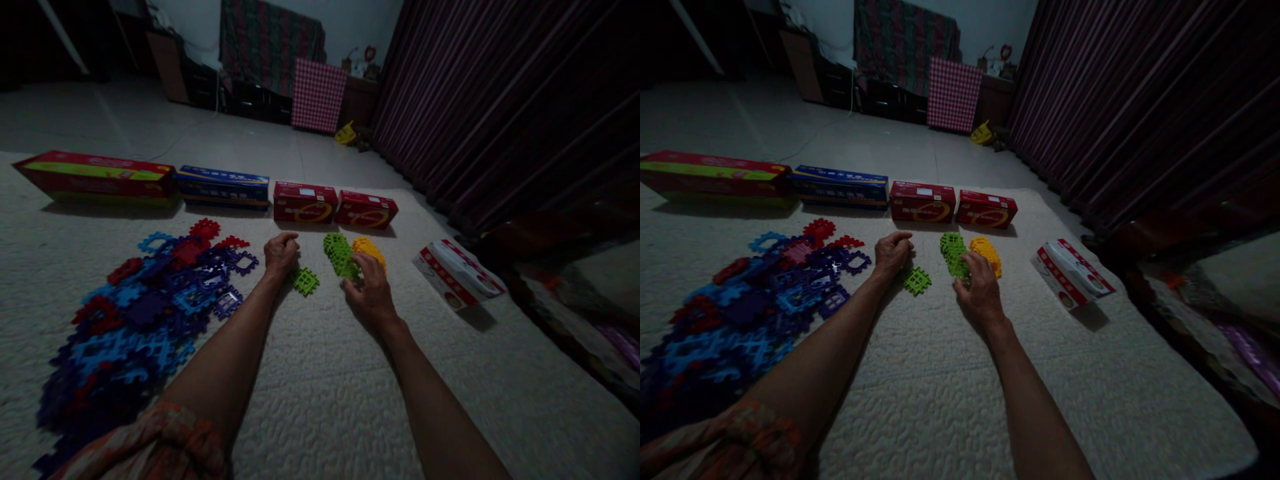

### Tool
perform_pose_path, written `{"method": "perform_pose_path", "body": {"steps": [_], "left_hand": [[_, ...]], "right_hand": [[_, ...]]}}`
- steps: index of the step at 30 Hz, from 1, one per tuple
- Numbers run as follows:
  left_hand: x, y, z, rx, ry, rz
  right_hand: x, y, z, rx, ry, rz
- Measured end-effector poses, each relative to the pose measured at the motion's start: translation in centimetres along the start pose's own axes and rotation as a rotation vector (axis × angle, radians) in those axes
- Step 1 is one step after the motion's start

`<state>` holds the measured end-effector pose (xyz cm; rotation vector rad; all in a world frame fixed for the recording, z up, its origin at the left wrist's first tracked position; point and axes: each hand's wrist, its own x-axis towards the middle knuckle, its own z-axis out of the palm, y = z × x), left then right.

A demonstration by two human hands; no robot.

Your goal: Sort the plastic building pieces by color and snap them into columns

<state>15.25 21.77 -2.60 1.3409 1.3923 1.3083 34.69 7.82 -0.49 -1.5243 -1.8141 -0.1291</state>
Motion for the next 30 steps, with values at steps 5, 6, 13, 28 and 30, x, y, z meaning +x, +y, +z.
{"method": "perform_pose_path", "body": {"steps": [5,6,13,28,30], "left_hand": [[-0.1,0.0,-0.1,0.011,-0.003,0.007],[-0.1,0.1,-0.1,0.009,-0.006,0.006],[-0.1,0.2,0.0,-0.036,-0.007,-0.023],[0.6,0.3,-0.1,-0.36,0.153,-0.155],[0.6,0.2,0.0,-0.376,0.155,-0.157]], "right_hand": [[0.0,1.3,1.1,0.009,-0.013,0.005],[0.0,1.4,1.3,0.014,-0.016,0.001],[0.2,1.6,1.6,0.016,0.003,-0.052],[-1.2,-5.1,4.8,0.143,-0.223,-0.096],[-1.1,-5.1,5.2,0.146,-0.218,-0.086]]}}
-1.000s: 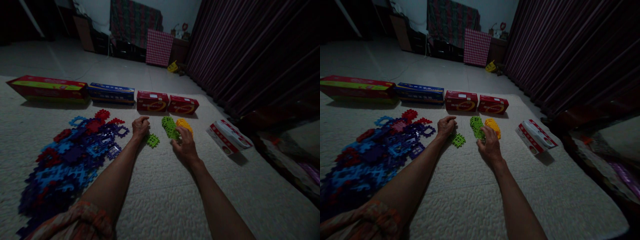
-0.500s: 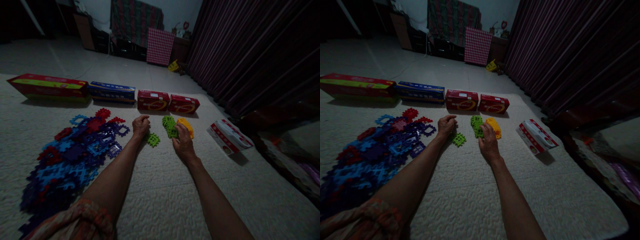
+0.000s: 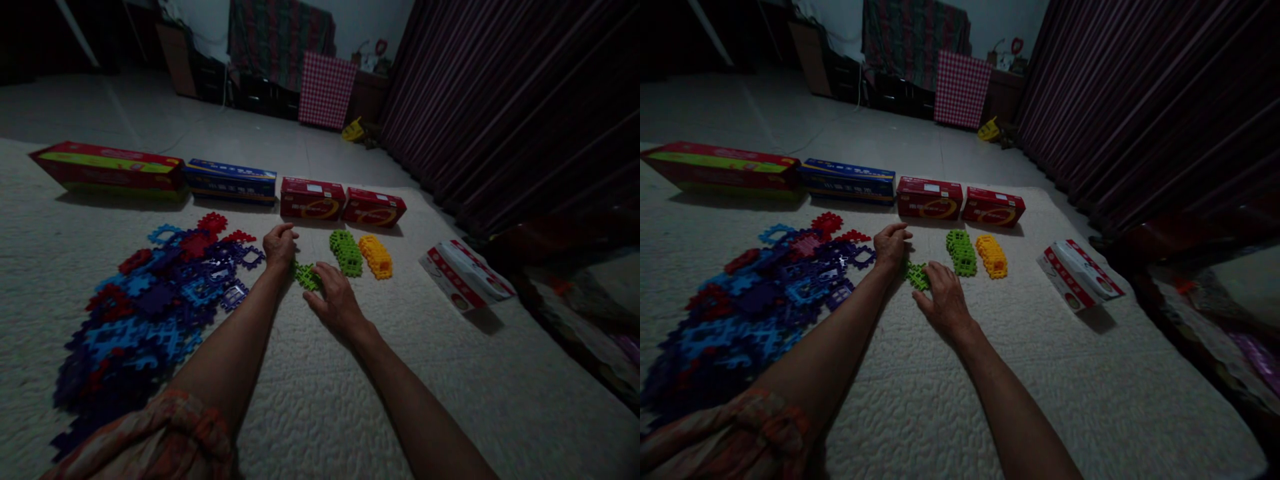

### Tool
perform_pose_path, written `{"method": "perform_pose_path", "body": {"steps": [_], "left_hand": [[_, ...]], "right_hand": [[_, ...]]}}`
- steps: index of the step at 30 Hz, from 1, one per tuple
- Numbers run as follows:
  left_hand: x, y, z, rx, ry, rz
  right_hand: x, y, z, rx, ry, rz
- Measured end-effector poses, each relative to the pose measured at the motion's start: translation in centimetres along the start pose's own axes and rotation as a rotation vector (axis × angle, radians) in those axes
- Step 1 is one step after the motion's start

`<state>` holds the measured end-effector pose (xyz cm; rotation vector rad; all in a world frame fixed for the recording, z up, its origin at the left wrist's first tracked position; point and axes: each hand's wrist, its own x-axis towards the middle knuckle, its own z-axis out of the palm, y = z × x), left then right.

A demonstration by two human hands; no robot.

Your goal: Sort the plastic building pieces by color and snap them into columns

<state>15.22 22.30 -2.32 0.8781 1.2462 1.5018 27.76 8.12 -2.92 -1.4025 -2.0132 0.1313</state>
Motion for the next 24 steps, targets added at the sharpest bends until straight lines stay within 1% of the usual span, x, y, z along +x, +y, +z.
{"method": "perform_pose_path", "body": {"steps": [3,6,8,10,12,14,18,21,24], "left_hand": [[0.1,-0.3,0.0,-0.002,-0.013,0.007],[0.2,-0.5,0.0,0.001,-0.029,0.013],[0.2,-0.4,0.0,0.002,-0.03,0.01],[0.2,-0.3,0.0,0.005,-0.023,0.007],[0.2,-0.3,0.0,0.01,-0.019,0.008],[0.2,-0.3,0.0,0.017,-0.025,0.014],[0.5,-0.7,0.0,0.048,-0.038,0.033],[0.6,-0.9,0.0,0.059,-0.042,0.033],[0.5,-0.8,0.0,0.07,-0.039,0.03]], "right_hand": [[0.2,0.0,-0.3,0.045,0.027,-0.014],[0.3,-0.1,-1.4,0.123,0.066,-0.004],[0.4,-0.2,-2.2,0.175,0.06,0.044],[0.4,-0.2,-2.9,0.192,0.026,0.123],[0.5,-0.1,-3.2,0.167,-0.008,0.2],[0.5,0.1,-3.3,0.102,-0.022,0.231],[0.4,0.4,-3.9,-0.027,-0.053,0.176],[0.1,0.1,-5.0,0.02,-0.147,0.097],[-0.4,-0.7,-5.9,0.065,-0.25,0.071]]}}
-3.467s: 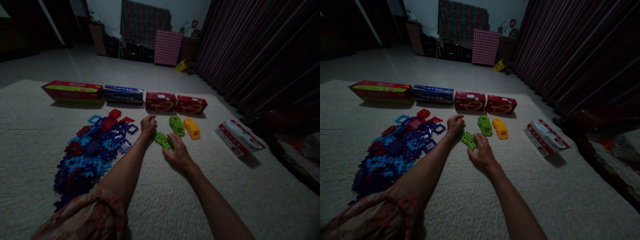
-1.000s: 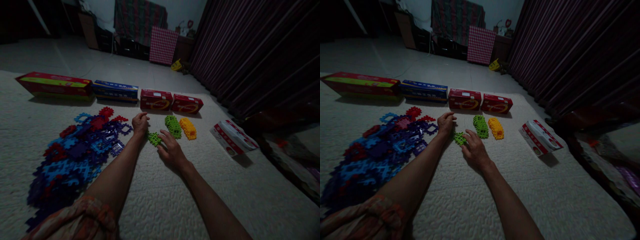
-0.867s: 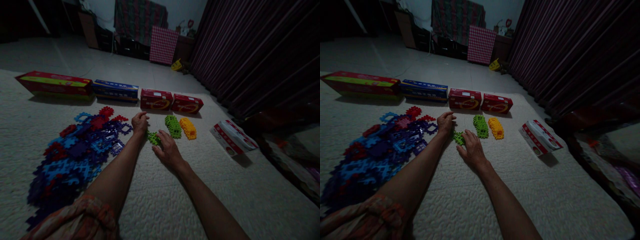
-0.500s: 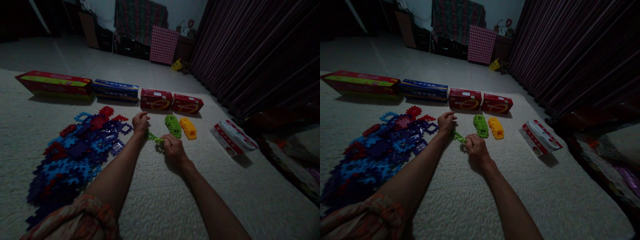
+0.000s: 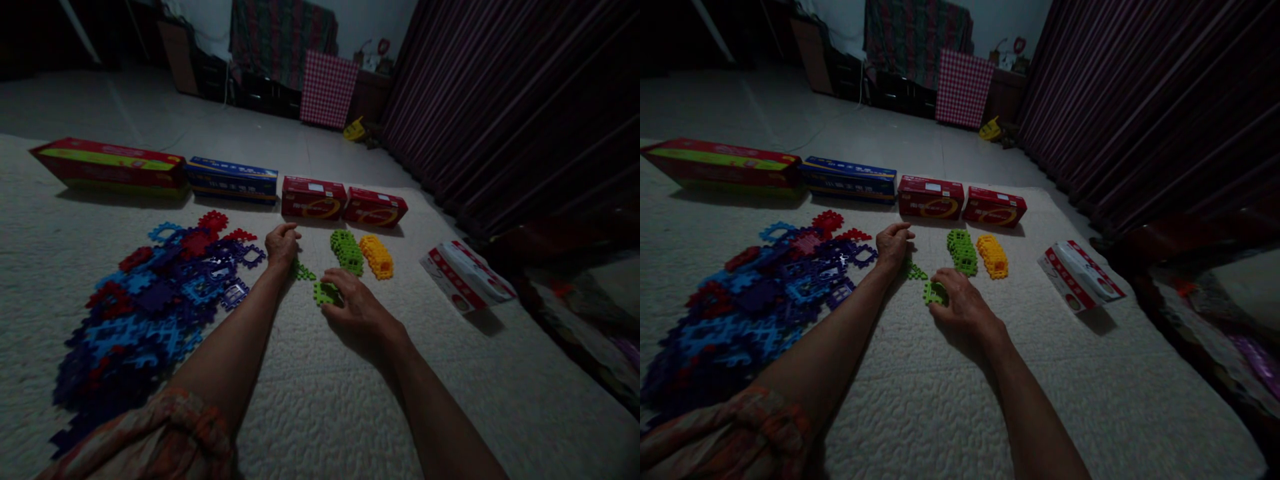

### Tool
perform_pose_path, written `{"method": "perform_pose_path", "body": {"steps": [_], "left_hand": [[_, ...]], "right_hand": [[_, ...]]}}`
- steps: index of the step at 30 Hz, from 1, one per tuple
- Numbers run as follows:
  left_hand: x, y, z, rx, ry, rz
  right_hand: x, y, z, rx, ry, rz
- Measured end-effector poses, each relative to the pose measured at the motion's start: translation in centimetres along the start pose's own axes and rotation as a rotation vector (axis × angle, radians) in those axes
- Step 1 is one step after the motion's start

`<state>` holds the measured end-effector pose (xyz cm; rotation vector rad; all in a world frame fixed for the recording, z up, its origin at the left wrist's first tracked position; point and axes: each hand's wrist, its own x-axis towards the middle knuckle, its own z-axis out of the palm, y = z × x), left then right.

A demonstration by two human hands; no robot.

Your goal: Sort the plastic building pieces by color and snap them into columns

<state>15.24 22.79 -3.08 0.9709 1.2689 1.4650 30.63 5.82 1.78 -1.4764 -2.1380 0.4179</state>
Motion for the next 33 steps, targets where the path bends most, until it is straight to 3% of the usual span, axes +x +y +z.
{"method": "perform_pose_path", "body": {"steps": [5,7,11,13,17,26,33], "left_hand": [[0.0,-0.1,-0.1,0.007,-0.017,-0.01],[0.1,-0.2,-0.2,0.019,-0.019,-0.001],[0.1,-0.3,-0.2,0.008,-0.009,0.005],[0.0,-0.3,-0.1,-0.003,-0.004,-0.005],[0.0,-0.3,-0.1,-0.017,0.017,-0.014],[-0.2,0.5,-0.1,-0.046,0.03,-0.01],[-0.4,1.0,-0.1,-0.112,0.049,-0.054]], "right_hand": [[0.0,-0.7,-0.2,0.017,-0.043,-0.034],[0.4,0.1,-0.1,0.011,0.066,-0.084],[0.7,2.9,0.1,-0.106,0.412,-0.119],[0.6,4.2,0.2,-0.169,0.486,-0.099],[0.4,5.5,0.4,-0.252,0.445,-0.085],[0.4,6.1,0.4,-0.339,0.425,-0.064],[0.6,3.5,1.1,-0.222,0.427,-0.162]]}}
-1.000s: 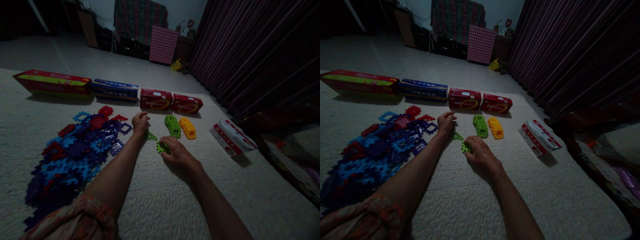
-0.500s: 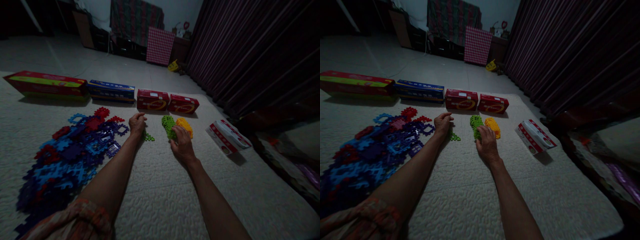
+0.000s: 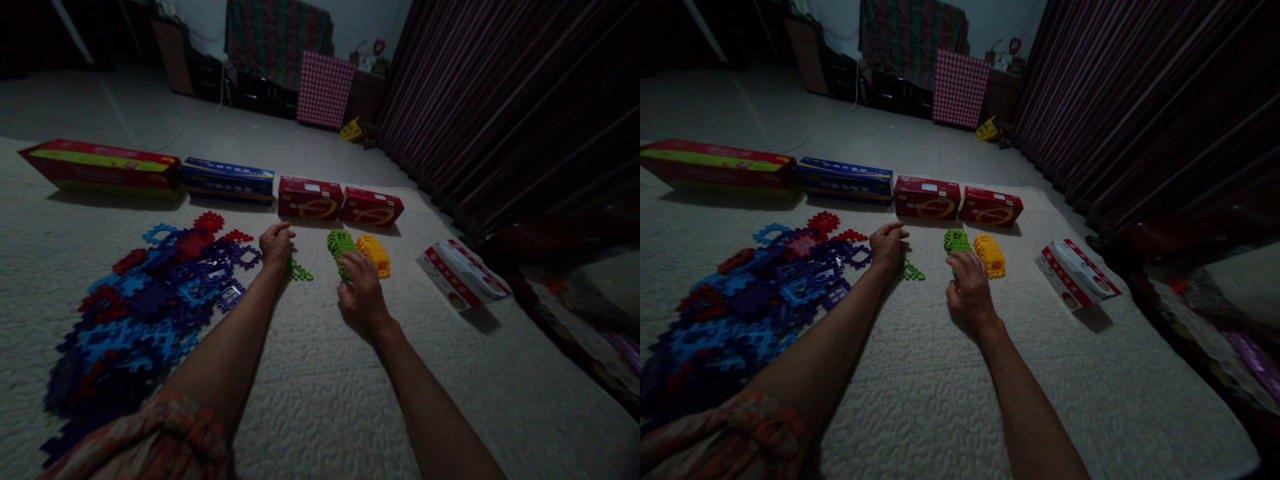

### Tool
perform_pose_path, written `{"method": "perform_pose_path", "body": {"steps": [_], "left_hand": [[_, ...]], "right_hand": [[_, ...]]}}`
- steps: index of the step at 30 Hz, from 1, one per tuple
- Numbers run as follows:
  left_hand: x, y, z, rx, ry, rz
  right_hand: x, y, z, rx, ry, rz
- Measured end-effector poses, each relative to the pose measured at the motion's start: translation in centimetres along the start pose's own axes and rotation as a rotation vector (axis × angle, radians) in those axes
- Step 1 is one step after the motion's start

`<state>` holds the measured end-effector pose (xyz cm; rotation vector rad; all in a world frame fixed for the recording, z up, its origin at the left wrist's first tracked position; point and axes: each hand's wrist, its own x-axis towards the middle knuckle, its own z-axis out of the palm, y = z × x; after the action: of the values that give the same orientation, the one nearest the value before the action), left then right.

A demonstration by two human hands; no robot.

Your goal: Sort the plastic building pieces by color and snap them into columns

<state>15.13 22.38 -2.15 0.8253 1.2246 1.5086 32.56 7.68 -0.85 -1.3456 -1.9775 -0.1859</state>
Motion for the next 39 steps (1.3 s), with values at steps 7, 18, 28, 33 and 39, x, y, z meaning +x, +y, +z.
{"method": "perform_pose_path", "body": {"steps": [7,18,28,33,39], "left_hand": [[-0.2,1.2,0.0,-0.114,0.087,-0.109],[-0.2,1.2,0.0,-0.126,0.077,-0.126],[-0.7,1.8,0.1,-0.104,0.08,-0.117],[-0.4,1.5,0.1,-0.095,0.075,-0.107],[-0.2,1.1,0.2,-0.089,0.074,-0.096]], "right_hand": [[0.4,-4.1,2.1,0.163,-0.289,-0.096],[0.5,-4.2,1.8,0.287,-0.289,0.011],[0.1,-3.6,2.1,0.182,-0.234,-0.032],[-0.2,-2.9,2.2,0.146,-0.198,0.048],[-0.1,-3.3,2.2,0.127,-0.197,0.043]]}}
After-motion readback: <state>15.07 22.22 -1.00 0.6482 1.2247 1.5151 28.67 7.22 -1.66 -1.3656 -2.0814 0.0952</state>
